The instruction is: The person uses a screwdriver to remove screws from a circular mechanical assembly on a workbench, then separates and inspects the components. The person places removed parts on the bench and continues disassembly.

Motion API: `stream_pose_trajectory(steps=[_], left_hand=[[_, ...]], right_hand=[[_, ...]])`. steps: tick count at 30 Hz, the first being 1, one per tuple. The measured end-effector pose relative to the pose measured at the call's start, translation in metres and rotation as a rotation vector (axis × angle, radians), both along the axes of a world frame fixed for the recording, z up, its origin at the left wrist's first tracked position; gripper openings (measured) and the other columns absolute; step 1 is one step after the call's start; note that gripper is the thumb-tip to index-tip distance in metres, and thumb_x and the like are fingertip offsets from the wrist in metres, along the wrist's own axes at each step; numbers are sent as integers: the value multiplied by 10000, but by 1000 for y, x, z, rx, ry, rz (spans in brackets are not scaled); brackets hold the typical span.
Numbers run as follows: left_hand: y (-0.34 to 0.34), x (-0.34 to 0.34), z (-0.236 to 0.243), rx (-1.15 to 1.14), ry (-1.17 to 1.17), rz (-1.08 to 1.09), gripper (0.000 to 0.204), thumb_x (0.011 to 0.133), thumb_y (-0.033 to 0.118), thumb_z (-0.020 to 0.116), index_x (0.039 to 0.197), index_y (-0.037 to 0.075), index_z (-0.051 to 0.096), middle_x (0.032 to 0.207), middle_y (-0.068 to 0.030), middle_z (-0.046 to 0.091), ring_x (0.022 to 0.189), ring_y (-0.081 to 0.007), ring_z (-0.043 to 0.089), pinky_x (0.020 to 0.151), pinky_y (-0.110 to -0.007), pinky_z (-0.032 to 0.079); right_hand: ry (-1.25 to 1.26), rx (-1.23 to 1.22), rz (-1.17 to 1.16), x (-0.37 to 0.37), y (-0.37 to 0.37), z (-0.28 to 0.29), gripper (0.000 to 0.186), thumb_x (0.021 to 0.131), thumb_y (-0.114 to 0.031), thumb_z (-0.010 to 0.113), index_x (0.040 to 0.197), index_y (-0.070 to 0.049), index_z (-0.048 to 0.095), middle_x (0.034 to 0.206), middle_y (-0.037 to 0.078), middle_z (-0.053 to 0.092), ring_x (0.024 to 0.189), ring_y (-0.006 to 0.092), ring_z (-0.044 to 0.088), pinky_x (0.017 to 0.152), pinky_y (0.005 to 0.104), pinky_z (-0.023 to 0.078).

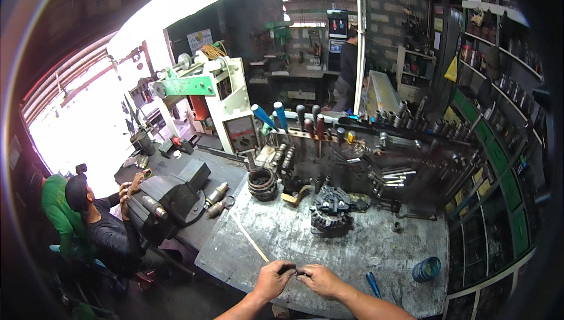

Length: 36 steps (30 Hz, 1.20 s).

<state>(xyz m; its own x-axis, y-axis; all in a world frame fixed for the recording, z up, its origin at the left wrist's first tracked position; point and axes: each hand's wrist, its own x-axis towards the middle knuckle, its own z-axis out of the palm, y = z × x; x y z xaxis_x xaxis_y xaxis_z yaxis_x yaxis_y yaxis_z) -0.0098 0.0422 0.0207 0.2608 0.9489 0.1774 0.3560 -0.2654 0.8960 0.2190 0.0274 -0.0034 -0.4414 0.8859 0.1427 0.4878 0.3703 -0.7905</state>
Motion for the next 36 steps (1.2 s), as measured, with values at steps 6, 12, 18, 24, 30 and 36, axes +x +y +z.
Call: stream_pose_trajectory(steps=[6, 12, 18, 24, 30, 36], left_hand=[[20, -63, -4, 74, -133, 346, 524, 929, 65, 923, 1402, -13, 713, 1256, -175, 799, 1083, -282, 822, 984, -398, 665], [-4, -147, -28, -72, 77, 337, 410, 952, 8, 860, 1341, -35, 740, 1237, -168, 796, 1127, -247, 798, 980, -383, 645], [-39, -200, -53, -146, 108, 472, 307, 996, 136, 836, 1247, -38, 796, 1224, -231, 824, 1159, -358, 788, 1046, -442, 606], [-30, -213, -50, -184, 196, 380, 313, 1022, 134, 832, 1279, -41, 799, 1229, -227, 834, 1161, -337, 799, 1039, -435, 613], [10, -191, -59, -204, 215, 202, 300, 1037, 89, 810, 1308, -39, 785, 1240, -210, 837, 1140, -310, 802, 1034, -417, 618], [43, -157, -82, -253, 46, 26, 254, 973, -29, 801, 1223, -71, 777, 1184, -161, 818, 1096, -235, 794, 1008, -392, 629]], right_hand=[[160, -35, -449, -80, 136, 34, 294, 1085, -263, 714, 1174, 2, 807, 1066, 266, 814, 1014, 438, 801, 894, 474, 618], [327, 163, -713, -110, 290, 40, 235, 1105, -167, 708, 1219, 25, 785, 1061, 215, 836, 963, 340, 799, 890, 432, 595], [374, 112, -910, -135, 334, 23, 218, 1100, -171, 724, 1194, 10, 801, 1023, 197, 834, 913, 316, 786, 870, 434, 589], [544, 86, -1022, -144, 346, 14, 274, 1056, -251, 794, 1047, 19, 838, 892, 246, 809, 748, 346, 754, 752, 498, 580], [244, 35, -820, -126, 204, -31, 315, 1062, -232, 791, 1263, 10, 784, 1159, 220, 832, 995, 369, 811, 881, 450, 624], [-240, 155, -831, -4, -16, -53, 429, 989, -249, 801, 1363, -42, 758, 1212, 216, 793, 1180, 431, 748, 1049, 548, 586]])
